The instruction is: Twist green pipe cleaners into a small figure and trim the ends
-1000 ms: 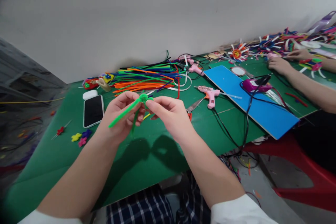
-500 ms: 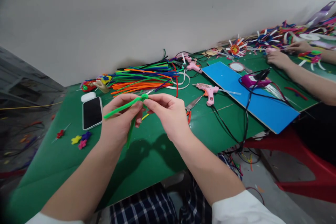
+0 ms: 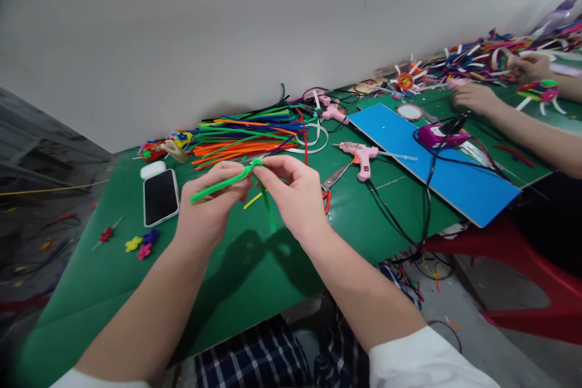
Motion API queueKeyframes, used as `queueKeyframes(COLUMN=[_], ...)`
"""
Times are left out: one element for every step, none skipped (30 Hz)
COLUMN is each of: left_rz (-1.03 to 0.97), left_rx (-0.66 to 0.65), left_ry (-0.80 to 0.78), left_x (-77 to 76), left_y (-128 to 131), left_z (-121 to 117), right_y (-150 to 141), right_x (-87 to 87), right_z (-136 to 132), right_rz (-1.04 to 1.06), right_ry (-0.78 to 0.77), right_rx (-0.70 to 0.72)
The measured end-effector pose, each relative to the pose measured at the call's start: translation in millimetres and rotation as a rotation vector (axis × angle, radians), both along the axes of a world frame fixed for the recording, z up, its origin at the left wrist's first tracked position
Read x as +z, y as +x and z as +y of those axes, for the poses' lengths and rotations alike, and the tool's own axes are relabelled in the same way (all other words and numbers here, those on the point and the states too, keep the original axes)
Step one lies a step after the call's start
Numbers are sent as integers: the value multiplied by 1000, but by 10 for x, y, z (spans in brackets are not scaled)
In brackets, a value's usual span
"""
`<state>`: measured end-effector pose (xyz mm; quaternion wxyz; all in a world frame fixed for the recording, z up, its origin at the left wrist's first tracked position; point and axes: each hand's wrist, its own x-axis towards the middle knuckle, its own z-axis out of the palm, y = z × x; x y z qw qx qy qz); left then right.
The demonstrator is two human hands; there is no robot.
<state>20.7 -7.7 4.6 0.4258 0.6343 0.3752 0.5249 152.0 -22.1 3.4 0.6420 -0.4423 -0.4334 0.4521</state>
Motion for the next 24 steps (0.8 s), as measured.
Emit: queueKeyframes(left_rz=[37,76,117,155,177,134,49,-42,-89,-88,-17,111,252,342,411,472,513,544,567,578,581,579,575,572], left_rx=[-27,-51,-62,-26,23,96,135,131,85,70,37,-9,-50,-55,-40,-28,-12,0,4,4,6,9,15,23], left_ry=[2,7,13,36,50,70,42,1,-62,-88,-114,-124,-129,-109,-81,-58,-33,-15,-4,1,2,0,-1,-4], left_x=[13,29,47,66,84,102,120,139,160,181,202,223,242,257,267,273,274,272,268,262,257,252,250,249], left_y=[-42,-96,-161,-233,-306,-375,-433,-475,-496,-496,-478,-447,-408,-368,-332,-304,-285,-274,-269,-267,-267,-265,-261,-256], left_z=[28,66,111,161,212,257,292,311,312,295,263,221,176,133,97,71,55,48,48,53,59,64,67,68], right_y=[8,17,26,33,37,38,36,31,24,15,7,-1,-8,-12,-15,-15,-14,-12,-10,-6,-2,2,6,10], right_x=[2,4,4,4,3,1,-2,-7,-13,-22,-32,-44,-57,-71,-84,-95,-104,-109,-111,-109,-103,-95,-86,-77], right_z=[4,8,13,18,24,31,37,42,46,48,48,46,42,37,31,26,22,19,18,18,20,23,28,33], right_rz=[0,-4,-12,-19,-21,-17,-10,-3,-2,-8,-23,-47,-80,-119,-162,-203,-238,-269,-294,-315,-331,-340,-337,-322], right_ry=[-7,-15,-23,-35,-49,-66,-83,-96,-100,-97,-87,-74,-59,-44,-28,-12,4,18,29,38,46,48,42,30], right_rx=[16,37,66,102,141,180,215,243,263,278,289,299,307,313,313,307,299,293,291,295,303,316,330,340])
